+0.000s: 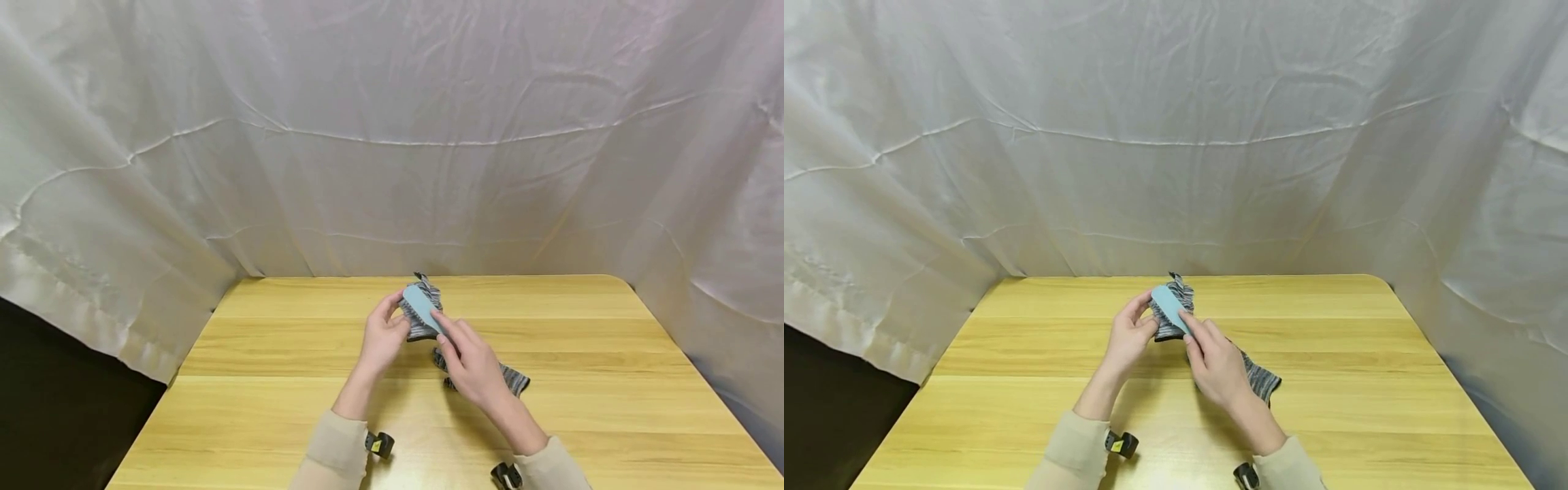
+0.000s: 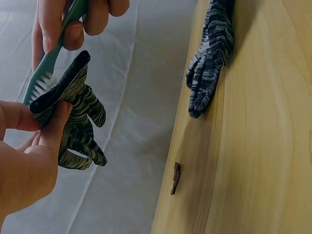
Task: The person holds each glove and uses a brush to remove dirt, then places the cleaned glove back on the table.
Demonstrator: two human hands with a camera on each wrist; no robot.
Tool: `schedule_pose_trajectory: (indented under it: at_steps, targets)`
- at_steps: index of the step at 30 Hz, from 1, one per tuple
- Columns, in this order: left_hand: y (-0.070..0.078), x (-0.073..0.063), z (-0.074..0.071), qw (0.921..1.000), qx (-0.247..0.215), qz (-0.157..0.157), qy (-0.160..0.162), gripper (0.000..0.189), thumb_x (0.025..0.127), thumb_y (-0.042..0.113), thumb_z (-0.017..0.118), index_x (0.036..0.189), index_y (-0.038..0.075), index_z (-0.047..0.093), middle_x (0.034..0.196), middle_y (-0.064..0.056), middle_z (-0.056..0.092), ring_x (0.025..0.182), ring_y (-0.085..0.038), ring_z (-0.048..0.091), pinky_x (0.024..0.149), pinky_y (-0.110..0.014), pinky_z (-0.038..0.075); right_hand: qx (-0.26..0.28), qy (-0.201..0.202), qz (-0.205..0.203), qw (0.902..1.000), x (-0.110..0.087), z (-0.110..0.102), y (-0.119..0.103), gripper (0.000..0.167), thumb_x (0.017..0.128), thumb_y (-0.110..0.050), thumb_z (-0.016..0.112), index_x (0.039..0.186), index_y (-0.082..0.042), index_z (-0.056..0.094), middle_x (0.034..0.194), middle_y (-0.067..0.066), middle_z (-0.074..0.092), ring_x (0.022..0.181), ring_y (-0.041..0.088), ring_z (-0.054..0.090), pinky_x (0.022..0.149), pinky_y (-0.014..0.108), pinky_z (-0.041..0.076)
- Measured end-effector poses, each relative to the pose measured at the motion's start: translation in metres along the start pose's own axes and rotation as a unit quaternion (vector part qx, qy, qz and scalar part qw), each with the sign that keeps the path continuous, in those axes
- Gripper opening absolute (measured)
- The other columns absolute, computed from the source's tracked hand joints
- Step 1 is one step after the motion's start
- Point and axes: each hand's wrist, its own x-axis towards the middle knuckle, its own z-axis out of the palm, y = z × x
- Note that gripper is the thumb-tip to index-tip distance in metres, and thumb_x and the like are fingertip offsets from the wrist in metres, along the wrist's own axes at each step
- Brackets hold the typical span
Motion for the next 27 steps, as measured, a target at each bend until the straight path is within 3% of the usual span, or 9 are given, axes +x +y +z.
schedule_pose_trajectory:
  at_steps: [6,12,27]
  targets:
    - [-0.0004,-0.0005,0.0014,1.0,-0.008,0.001,-0.004,0.061,0.09,-0.017,0.049,0.149,-0.007,0.047,0.155,-0.028,0.047,0.126,-0.045,0.061,0.07,-0.014,0.057,-0.013,-0.013,0.002,0.9998,-0.0017,0.0013,-0.0002,0.047,0.101,-0.007,0.064,0.147,-0.013,0.06,0.086,-0.008,0.053,0.061,0.0,0.037,0.049,0.02,0.038]
    - [0.0001,0.0003,0.0011,0.9998,-0.015,-0.006,0.01,0.063,0.088,-0.018,0.048,0.149,-0.006,0.049,0.153,-0.027,0.049,0.124,-0.044,0.063,0.055,-0.012,0.046,-0.028,-0.022,0.003,0.9994,-0.0027,0.0014,0.0005,0.047,0.1,-0.009,0.065,0.147,-0.016,0.06,0.088,-0.007,0.055,0.062,0.001,0.038,0.051,0.02,0.038]
    - [0.0052,-0.0009,0.0006,0.9993,-0.027,-0.019,0.016,0.064,0.088,-0.018,0.05,0.151,-0.004,0.047,0.156,-0.026,0.045,0.125,-0.041,0.063,0.051,-0.011,0.044,-0.028,0.006,-0.019,0.9994,-0.0008,0.0018,0.0054,0.047,0.098,-0.005,0.067,0.144,-0.014,0.063,0.091,-0.003,0.06,0.062,0.001,0.038,0.049,0.019,0.038]
